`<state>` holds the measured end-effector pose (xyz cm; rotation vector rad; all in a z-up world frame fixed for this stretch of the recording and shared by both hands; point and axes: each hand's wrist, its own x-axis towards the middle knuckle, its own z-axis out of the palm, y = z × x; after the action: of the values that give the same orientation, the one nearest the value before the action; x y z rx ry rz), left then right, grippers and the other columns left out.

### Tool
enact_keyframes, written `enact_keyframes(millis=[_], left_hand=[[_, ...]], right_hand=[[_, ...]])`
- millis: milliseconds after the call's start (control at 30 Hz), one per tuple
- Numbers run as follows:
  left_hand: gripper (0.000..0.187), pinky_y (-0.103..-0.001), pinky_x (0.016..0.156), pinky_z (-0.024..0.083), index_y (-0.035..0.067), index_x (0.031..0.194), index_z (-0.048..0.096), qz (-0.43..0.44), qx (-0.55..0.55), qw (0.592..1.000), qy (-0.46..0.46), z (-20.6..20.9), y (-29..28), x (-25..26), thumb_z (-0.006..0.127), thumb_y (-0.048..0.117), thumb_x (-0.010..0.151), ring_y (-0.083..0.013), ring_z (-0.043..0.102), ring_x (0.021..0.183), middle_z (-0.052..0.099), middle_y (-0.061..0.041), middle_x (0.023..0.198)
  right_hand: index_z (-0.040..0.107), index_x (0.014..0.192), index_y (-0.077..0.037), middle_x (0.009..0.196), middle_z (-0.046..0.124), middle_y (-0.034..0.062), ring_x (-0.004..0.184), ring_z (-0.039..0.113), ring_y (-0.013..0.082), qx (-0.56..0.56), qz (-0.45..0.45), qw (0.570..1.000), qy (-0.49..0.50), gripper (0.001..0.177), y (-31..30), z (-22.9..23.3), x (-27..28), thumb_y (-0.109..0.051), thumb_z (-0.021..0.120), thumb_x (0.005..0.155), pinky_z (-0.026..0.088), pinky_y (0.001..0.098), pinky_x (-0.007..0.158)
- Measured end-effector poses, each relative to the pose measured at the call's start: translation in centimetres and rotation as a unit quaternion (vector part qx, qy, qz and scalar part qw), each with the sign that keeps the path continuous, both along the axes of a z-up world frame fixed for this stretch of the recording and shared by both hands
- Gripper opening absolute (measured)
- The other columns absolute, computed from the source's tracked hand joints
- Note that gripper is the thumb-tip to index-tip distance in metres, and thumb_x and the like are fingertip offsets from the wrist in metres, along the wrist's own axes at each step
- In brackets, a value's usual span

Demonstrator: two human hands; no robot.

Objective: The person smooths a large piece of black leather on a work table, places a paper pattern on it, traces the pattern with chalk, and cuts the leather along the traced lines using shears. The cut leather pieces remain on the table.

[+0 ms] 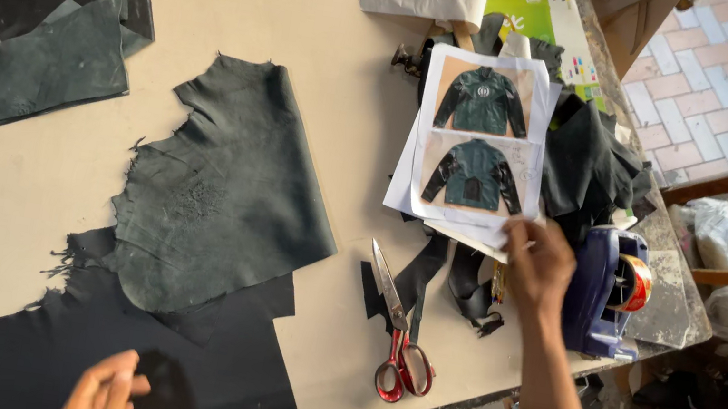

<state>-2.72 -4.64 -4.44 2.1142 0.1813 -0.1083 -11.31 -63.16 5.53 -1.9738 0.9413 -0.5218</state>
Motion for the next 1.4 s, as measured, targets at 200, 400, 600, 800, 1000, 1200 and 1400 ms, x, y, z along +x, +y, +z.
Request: enact_keyframes(millis=[200,400,600,800,1000,1200,1400], left_hand=[[0.026,-0.045,0.108,0.046,0.007,0.109,0.074,-0.129,0.262,0.903,-0.315,8.7,-11.5,2.7,0.070,0.022,0.088,-0.0312,0.057,0.126,0.063,-0.010,0.135],[0.022,-0.036,0.102,0.052,0.010,0.105,0.076,-0.241,0.109,0.946,-0.185,10.2,-18.1,3.0,0.068,0.026,0.092,-0.0245,0.065,0.121,0.068,-0.006,0.133],[0.054,-0.035,0.093,0.058,0.005,0.134,0.059,-0.253,-0.209,0.930,0.166,9.8,-19.3,4.2,0.048,0.043,0.098,-0.0249,0.071,0.114,0.070,-0.016,0.128],[0.059,-0.032,0.078,0.057,0.003,0.139,0.053,-0.151,-0.272,0.930,0.194,9.8,-21.0,6.7,0.038,0.046,0.101,-0.0243,0.072,0.099,0.070,-0.018,0.124],[0.030,-0.036,0.086,0.056,0.005,0.123,0.067,-0.242,-0.010,0.965,-0.101,9.6,-25.3,13.6,0.057,0.025,0.102,-0.0243,0.072,0.101,0.075,-0.012,0.115],[0.074,-0.054,0.110,0.040,0.005,0.144,0.046,-0.329,0.164,0.874,-0.318,8.1,-35.1,18.7,0.081,0.030,0.083,-0.0423,0.047,0.135,0.051,-0.025,0.146],[0.122,-0.057,0.105,0.038,0.014,0.158,0.027,-0.332,0.310,0.884,-0.107,9.9,-41.2,18.3,0.094,0.041,0.059,-0.0380,0.045,0.134,0.050,-0.018,0.145]], right_hand=[[0.061,0.127,0.003,0.108,0.073,0.0212,0.096,0.071,0.0312,-0.046,-0.087,0.990,0.105,0.056,-6.7,-2.7,3.4,-0.040,0.075,0.095,0.055,0.0420,0.086],[0.067,0.119,0.003,0.103,0.076,0.0141,0.087,0.071,0.0212,0.265,-0.048,0.955,-0.120,0.034,-5.5,-5.2,5.0,-0.006,0.076,0.088,0.060,0.0328,0.075],[0.063,0.126,-0.002,0.107,0.072,0.0083,0.089,0.072,0.0175,0.565,0.029,0.791,-0.233,0.034,2.3,-5.4,1.8,-0.002,0.064,0.092,0.062,0.0337,0.077],[0.061,0.125,0.003,0.108,0.073,0.0124,0.091,0.070,0.0192,0.538,0.080,0.833,-0.103,0.034,8.6,-5.1,-2.4,-0.003,0.068,0.092,0.061,0.0371,0.078],[0.068,0.126,-0.010,0.098,0.078,0.0078,0.087,0.068,0.0176,0.155,0.097,0.983,0.035,0.030,7.3,-4.4,-4.7,-0.012,0.065,0.097,0.056,0.0336,0.075],[0.062,0.133,-0.002,0.108,0.072,0.0095,0.095,0.065,0.0130,0.314,-0.038,0.931,-0.184,0.034,5.3,-6.0,-8.2,-0.002,0.061,0.100,0.053,0.0270,0.080],[0.059,0.129,0.002,0.112,0.070,0.0116,0.097,0.066,0.0157,0.332,-0.111,0.914,-0.206,0.029,5.4,-5.6,-10.8,0.003,0.059,0.100,0.054,0.0295,0.081]])
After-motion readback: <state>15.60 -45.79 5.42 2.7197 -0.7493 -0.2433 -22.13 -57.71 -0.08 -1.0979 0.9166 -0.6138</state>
